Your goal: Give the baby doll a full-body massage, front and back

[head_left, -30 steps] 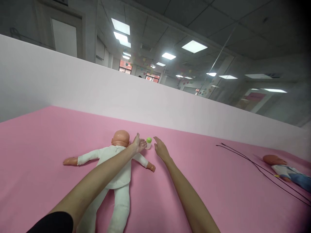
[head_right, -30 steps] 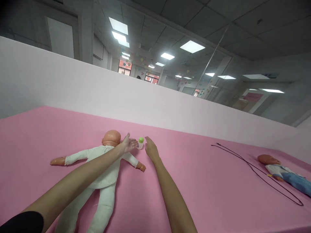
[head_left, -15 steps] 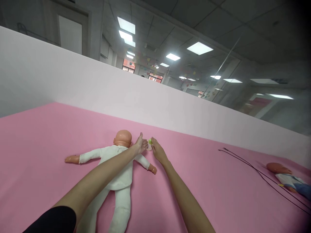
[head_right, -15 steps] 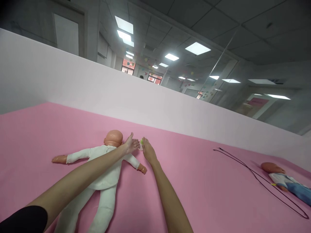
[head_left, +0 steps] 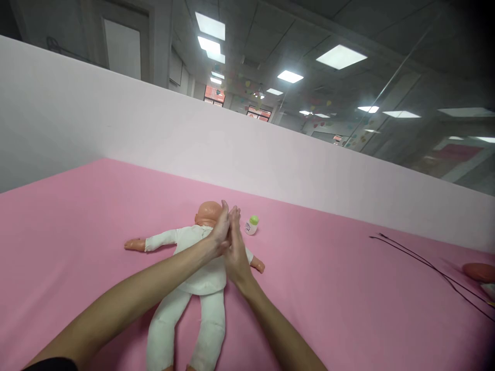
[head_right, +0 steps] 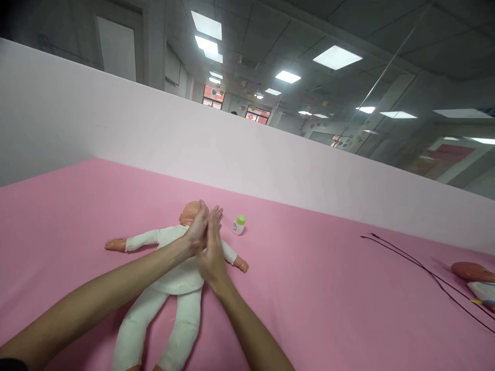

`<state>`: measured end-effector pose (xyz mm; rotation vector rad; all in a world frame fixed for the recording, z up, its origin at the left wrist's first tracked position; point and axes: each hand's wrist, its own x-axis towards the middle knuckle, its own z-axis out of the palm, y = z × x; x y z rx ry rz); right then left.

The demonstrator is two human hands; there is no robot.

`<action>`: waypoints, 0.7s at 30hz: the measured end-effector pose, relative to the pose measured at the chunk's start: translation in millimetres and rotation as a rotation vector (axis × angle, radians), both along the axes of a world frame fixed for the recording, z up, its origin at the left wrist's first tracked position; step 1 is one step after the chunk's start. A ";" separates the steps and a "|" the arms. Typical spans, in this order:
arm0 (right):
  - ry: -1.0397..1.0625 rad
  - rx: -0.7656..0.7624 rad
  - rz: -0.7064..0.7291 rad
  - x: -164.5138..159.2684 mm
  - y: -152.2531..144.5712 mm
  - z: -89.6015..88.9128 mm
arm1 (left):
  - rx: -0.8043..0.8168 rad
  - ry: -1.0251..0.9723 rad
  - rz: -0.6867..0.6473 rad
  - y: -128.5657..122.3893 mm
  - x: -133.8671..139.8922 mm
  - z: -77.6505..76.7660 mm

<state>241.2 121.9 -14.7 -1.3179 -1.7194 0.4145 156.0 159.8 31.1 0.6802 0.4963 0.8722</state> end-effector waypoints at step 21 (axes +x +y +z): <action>-0.305 -0.267 0.222 -13.7 -36.1 -58.5 | 1.079 1.118 0.104 -42.7 -121.8 -116.7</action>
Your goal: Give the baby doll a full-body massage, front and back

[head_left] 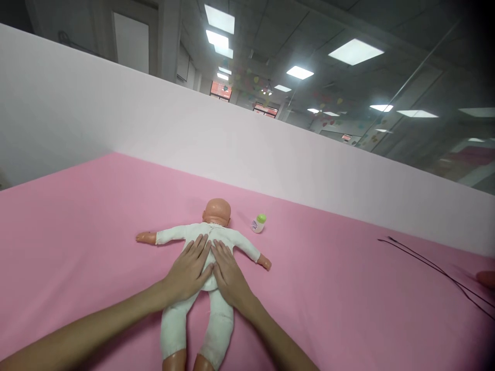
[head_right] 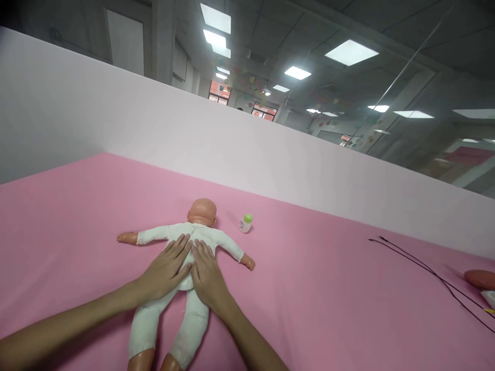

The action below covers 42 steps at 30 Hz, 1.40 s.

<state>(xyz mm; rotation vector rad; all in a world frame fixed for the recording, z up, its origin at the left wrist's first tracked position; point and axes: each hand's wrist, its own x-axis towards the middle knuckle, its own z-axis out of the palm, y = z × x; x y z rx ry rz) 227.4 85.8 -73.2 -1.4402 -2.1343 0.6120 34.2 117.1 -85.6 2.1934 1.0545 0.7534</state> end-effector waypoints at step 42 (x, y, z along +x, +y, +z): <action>0.001 -0.081 -0.188 10.8 0.2 -4.4 | -0.257 -0.067 0.034 18.1 -28.8 2.4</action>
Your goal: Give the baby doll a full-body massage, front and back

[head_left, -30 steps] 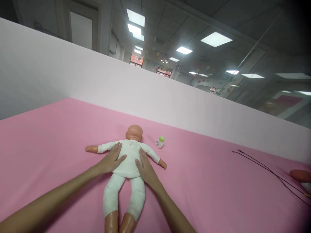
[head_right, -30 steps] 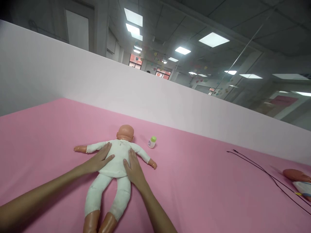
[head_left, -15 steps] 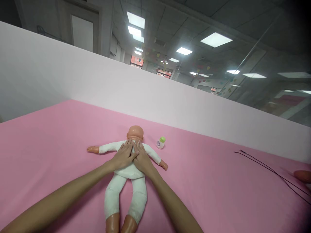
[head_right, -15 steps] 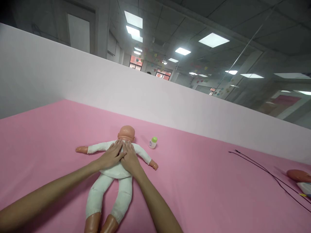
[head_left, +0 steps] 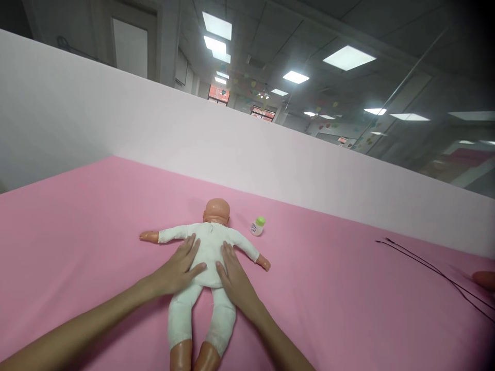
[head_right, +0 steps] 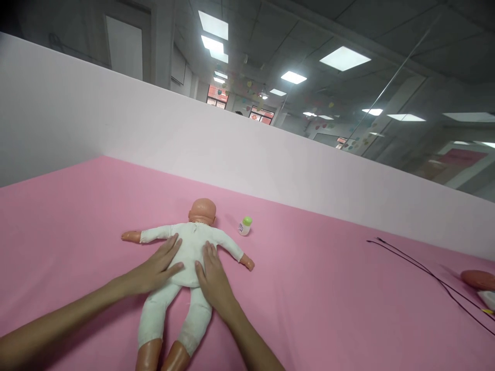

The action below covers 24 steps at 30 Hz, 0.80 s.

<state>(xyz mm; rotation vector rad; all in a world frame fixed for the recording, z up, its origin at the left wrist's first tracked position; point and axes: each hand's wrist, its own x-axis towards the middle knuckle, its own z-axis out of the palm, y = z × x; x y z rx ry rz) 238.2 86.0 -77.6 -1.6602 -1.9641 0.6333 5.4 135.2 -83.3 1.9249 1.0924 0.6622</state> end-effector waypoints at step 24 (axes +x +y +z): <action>0.080 0.115 -0.098 5.6 64.2 1.0 | 0.120 0.194 0.077 67.9 37.4 -5.8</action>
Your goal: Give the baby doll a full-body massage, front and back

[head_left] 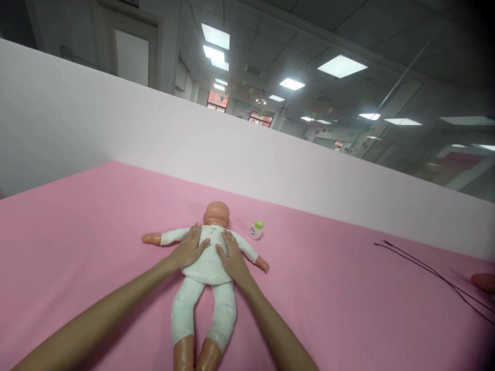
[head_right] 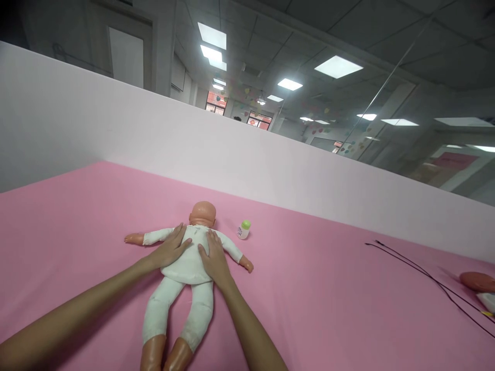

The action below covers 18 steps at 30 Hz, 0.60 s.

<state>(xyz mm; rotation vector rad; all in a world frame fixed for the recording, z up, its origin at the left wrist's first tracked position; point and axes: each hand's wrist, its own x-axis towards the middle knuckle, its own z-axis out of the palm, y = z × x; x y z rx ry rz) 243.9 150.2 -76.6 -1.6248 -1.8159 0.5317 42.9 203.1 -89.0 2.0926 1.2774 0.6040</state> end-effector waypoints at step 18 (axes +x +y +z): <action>-0.094 -0.021 0.180 -16.2 -53.4 3.3 | 0.501 0.114 -0.108 -69.7 2.9 -26.9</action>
